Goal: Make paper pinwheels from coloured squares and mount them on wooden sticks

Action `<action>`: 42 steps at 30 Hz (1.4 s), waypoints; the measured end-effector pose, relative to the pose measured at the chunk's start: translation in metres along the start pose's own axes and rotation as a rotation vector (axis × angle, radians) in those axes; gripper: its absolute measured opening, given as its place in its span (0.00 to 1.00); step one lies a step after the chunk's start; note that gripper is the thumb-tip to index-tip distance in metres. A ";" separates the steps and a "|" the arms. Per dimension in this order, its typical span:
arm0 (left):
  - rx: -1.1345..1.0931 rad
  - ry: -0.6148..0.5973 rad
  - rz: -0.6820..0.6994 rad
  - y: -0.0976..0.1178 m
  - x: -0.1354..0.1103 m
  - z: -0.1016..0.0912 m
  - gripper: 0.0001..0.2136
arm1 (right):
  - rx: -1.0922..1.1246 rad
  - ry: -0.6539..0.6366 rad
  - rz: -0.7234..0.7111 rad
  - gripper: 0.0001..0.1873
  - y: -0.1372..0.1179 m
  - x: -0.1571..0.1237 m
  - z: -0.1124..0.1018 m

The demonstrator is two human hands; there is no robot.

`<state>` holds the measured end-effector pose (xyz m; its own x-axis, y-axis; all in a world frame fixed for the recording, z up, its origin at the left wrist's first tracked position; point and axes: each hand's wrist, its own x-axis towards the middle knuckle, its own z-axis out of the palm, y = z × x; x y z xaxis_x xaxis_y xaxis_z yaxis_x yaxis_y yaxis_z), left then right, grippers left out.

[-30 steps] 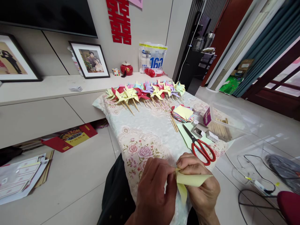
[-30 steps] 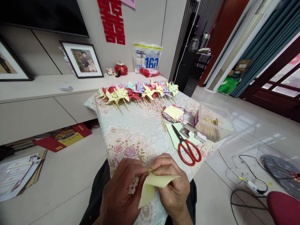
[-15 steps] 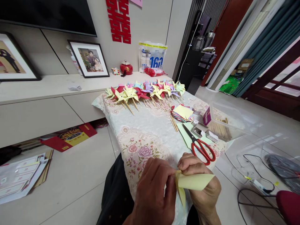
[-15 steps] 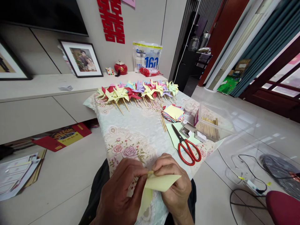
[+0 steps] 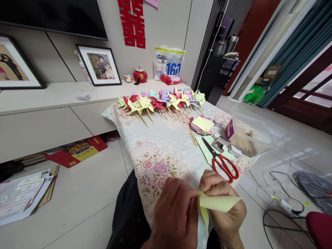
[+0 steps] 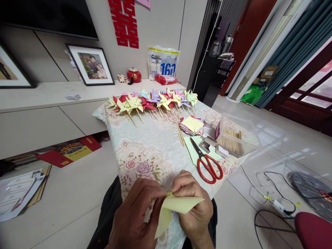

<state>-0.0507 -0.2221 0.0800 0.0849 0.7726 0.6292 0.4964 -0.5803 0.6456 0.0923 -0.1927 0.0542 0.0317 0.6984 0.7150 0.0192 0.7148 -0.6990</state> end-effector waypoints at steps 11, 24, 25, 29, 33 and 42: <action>-0.036 -0.014 0.011 -0.001 0.001 -0.002 0.10 | -0.073 -0.022 -0.027 0.02 0.001 0.003 -0.003; -0.146 -0.145 0.072 -0.008 0.009 -0.013 0.10 | -0.129 -0.293 0.011 0.08 -0.003 0.013 -0.015; -0.146 -0.150 0.072 -0.008 0.009 -0.014 0.11 | -0.129 -0.307 0.020 0.09 -0.004 0.014 -0.016; -0.151 -0.148 0.018 -0.008 0.008 -0.014 0.11 | -0.133 -0.378 0.023 0.10 -0.003 0.020 -0.014; -0.158 -0.137 -0.165 -0.014 0.004 -0.009 0.08 | -0.119 -0.427 0.051 0.06 0.004 0.028 -0.007; -0.621 -0.205 -0.888 -0.049 -0.006 0.009 0.07 | -0.141 -0.625 0.647 0.03 0.024 0.044 -0.002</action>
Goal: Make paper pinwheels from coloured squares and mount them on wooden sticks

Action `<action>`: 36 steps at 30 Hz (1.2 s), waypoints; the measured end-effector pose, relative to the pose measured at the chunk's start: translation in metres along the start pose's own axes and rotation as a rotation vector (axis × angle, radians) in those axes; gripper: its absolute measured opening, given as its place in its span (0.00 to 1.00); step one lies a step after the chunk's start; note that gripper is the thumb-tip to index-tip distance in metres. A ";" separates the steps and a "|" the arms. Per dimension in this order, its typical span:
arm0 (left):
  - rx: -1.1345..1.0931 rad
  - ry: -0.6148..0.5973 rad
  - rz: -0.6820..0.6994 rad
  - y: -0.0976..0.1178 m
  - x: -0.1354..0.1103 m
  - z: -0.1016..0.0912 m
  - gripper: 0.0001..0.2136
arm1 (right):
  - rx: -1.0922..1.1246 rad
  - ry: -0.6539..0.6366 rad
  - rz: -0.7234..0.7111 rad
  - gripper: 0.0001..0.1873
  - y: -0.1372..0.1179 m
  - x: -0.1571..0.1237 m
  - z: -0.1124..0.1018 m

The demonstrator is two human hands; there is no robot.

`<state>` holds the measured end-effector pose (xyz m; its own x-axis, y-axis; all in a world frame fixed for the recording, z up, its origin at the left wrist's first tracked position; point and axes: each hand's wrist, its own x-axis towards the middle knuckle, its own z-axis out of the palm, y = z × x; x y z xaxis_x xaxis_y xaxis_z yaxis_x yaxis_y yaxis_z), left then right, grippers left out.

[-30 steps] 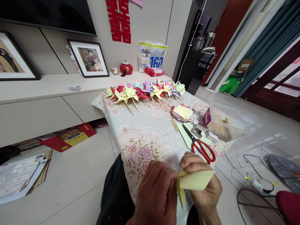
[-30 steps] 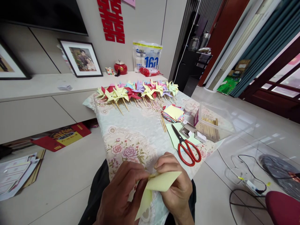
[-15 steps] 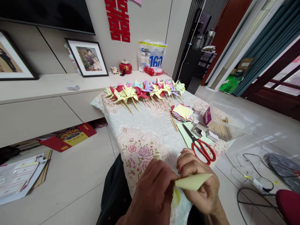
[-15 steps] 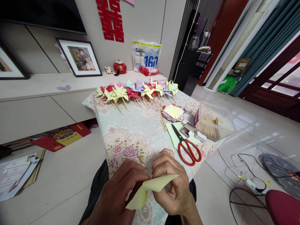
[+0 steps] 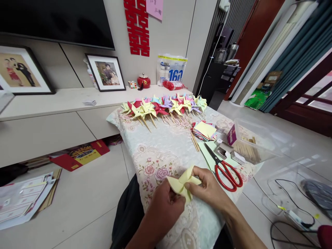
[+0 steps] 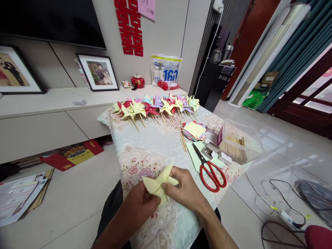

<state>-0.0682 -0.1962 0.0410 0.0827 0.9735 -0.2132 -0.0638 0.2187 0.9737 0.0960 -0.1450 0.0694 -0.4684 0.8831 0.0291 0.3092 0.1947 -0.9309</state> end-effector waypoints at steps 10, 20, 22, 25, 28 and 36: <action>-0.246 -0.005 -0.083 0.002 0.009 -0.004 0.12 | 0.108 -0.056 0.148 0.02 0.001 0.012 0.007; -0.417 0.118 -0.096 0.001 0.015 -0.003 0.14 | 0.094 0.061 -0.054 0.15 0.007 0.001 -0.007; -0.421 0.147 -0.087 0.001 0.015 -0.002 0.13 | 0.010 0.142 -0.149 0.15 0.009 -0.004 -0.007; -0.428 0.169 -0.100 0.002 0.015 0.001 0.13 | -0.173 0.201 -0.313 0.16 0.011 -0.010 -0.003; -0.431 0.163 -0.127 0.004 0.015 0.004 0.14 | -0.334 0.251 -0.457 0.21 0.010 -0.011 0.003; -0.377 0.194 -0.085 0.008 0.009 0.007 0.13 | -0.436 0.358 -0.644 0.21 0.006 -0.005 0.014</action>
<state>-0.0608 -0.1859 0.0471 -0.0825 0.9378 -0.3374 -0.4266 0.2727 0.8624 0.0888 -0.1538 0.0585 -0.3952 0.6116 0.6854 0.3980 0.7865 -0.4722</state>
